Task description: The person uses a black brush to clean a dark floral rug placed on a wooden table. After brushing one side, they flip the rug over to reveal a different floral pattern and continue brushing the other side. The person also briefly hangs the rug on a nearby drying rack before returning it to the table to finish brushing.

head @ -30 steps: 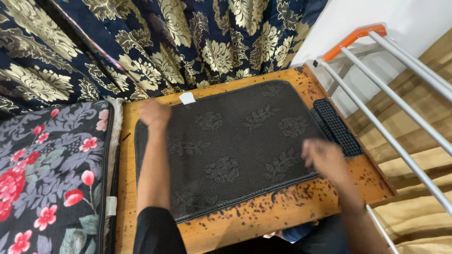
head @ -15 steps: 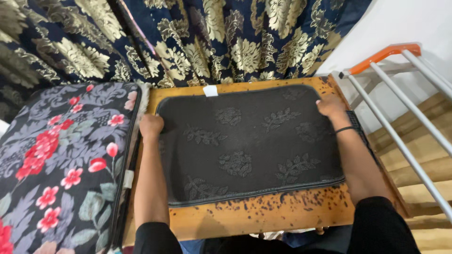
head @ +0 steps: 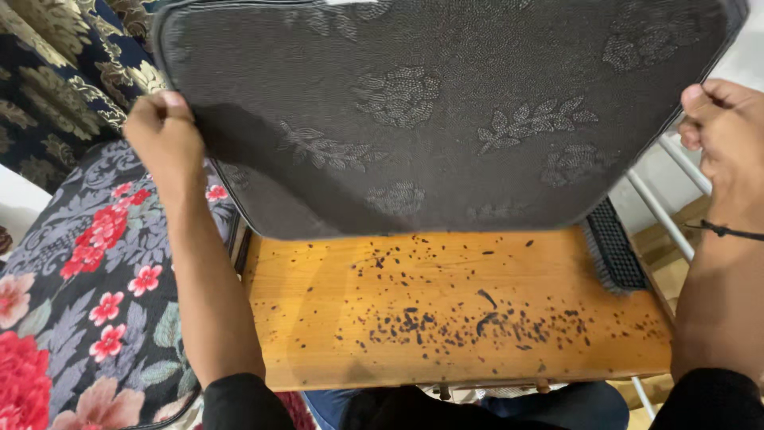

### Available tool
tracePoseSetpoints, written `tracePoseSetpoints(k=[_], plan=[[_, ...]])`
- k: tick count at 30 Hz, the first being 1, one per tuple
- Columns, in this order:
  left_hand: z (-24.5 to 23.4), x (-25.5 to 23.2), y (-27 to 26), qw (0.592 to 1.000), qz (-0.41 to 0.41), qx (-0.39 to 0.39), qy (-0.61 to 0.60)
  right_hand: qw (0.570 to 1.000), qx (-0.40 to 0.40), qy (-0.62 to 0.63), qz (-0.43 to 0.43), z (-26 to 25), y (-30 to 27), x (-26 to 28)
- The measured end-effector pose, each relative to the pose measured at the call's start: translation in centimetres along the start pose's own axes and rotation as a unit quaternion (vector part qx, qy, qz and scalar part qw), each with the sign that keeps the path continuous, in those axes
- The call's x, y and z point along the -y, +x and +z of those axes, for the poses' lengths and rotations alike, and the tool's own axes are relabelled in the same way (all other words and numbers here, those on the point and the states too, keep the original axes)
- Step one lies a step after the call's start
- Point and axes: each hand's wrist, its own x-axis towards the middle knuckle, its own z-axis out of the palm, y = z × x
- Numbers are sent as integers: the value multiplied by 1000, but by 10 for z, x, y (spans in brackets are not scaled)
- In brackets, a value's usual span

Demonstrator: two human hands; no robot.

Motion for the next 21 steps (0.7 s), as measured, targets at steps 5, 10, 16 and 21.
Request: tracePoseSetpoints(k=[5, 10, 16, 21], plan=[[-8, 3, -15, 999, -49, 1, 16, 999, 5, 45, -24, -3, -19, -13], [-16, 16, -42, 995, -85, 22, -39, 995, 32, 97, -8, -23, -24, -60], [-60, 24, -65, 974, -184, 117, -56, 925, 263, 271, 30, -68, -43, -92], [-90, 32, -76, 815, -526, 231, 79, 838, 403, 326, 172, -48, -96, -63]])
